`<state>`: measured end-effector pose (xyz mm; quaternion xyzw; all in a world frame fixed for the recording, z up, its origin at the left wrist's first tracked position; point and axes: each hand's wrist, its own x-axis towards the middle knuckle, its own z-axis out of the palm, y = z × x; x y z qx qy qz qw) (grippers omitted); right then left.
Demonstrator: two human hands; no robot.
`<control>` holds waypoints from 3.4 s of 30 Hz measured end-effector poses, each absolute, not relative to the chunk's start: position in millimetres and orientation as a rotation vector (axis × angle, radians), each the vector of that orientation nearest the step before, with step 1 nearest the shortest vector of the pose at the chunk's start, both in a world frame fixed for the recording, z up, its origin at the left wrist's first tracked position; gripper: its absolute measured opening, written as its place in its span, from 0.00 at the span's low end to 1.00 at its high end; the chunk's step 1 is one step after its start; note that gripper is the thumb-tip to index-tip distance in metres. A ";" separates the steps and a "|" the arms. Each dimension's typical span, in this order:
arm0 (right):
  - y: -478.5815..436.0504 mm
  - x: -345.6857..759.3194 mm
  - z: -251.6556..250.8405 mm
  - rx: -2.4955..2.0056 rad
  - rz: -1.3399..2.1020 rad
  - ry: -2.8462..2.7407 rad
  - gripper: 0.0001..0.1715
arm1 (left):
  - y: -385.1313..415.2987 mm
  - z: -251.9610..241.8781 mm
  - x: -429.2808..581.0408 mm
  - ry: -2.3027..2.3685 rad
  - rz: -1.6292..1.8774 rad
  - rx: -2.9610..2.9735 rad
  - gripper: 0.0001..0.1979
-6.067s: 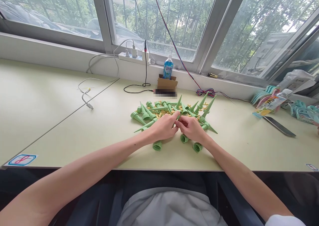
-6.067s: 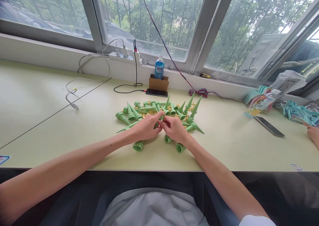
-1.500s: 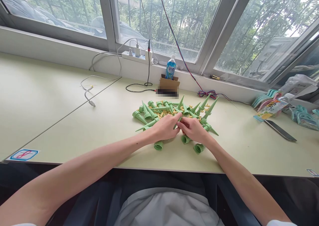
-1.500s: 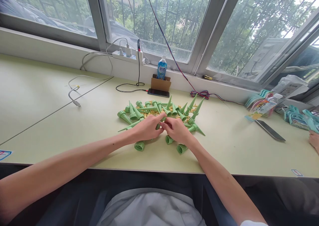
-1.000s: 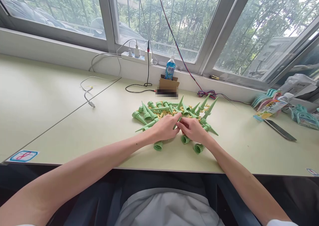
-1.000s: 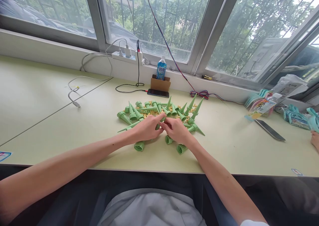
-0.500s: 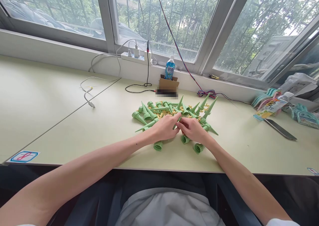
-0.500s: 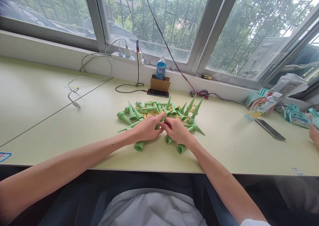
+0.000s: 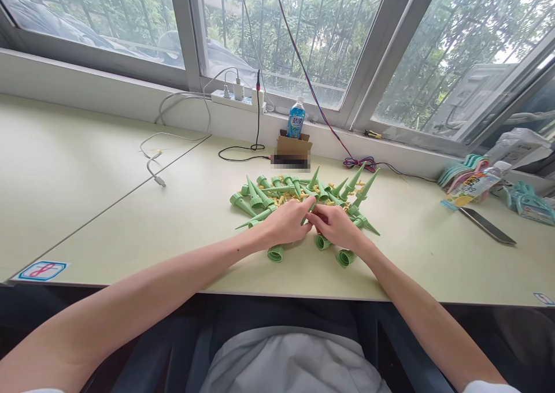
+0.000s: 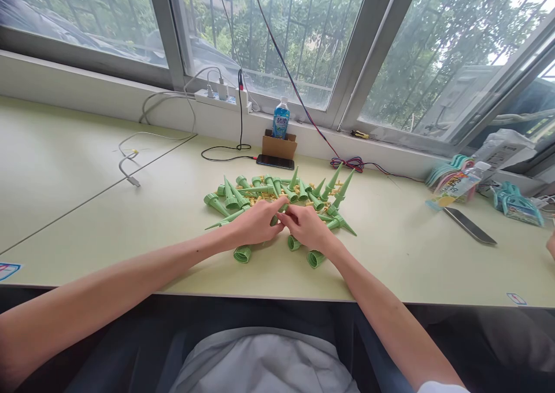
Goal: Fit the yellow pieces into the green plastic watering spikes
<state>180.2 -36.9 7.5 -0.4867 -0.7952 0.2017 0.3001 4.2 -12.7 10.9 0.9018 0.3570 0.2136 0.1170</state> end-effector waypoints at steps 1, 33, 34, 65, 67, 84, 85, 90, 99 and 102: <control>-37.0 180.3 7.5 -1.292 0.533 -2.112 0.21 | -12.6 10.9 4.3 1.047 0.623 2.637 0.13; -34.9 182.7 5.4 -1.173 0.504 -2.101 0.17 | -9.9 10.0 3.6 0.975 0.779 2.542 0.16; -34.6 182.7 5.2 -1.174 0.498 -2.102 0.17 | -9.9 10.3 3.7 0.978 0.778 2.536 0.16; -32.8 180.8 4.4 -1.251 0.405 -1.996 0.26 | -9.4 9.1 6.6 0.980 0.944 2.387 0.19; -32.4 180.6 4.1 -1.250 0.389 -1.996 0.27 | -9.5 9.2 6.5 0.971 0.952 2.383 0.19; -30.2 181.2 1.1 -1.159 0.450 -1.942 0.15 | -5.8 5.8 6.6 1.035 0.993 2.340 0.21; -29.9 181.2 0.8 -1.160 0.451 -1.939 0.15 | -5.8 5.9 6.6 1.035 0.990 2.343 0.21; -28.1 181.9 -0.9 -1.166 0.448 -1.936 0.16 | -4.9 5.6 7.1 1.024 0.988 2.363 0.21; -25.7 182.0 -2.1 -1.164 0.437 -1.954 0.21 | -5.8 4.6 7.4 1.006 0.982 2.297 0.20; -25.1 181.6 -1.9 -1.178 0.423 -1.953 0.22 | -5.6 4.9 7.0 1.007 0.988 2.308 0.20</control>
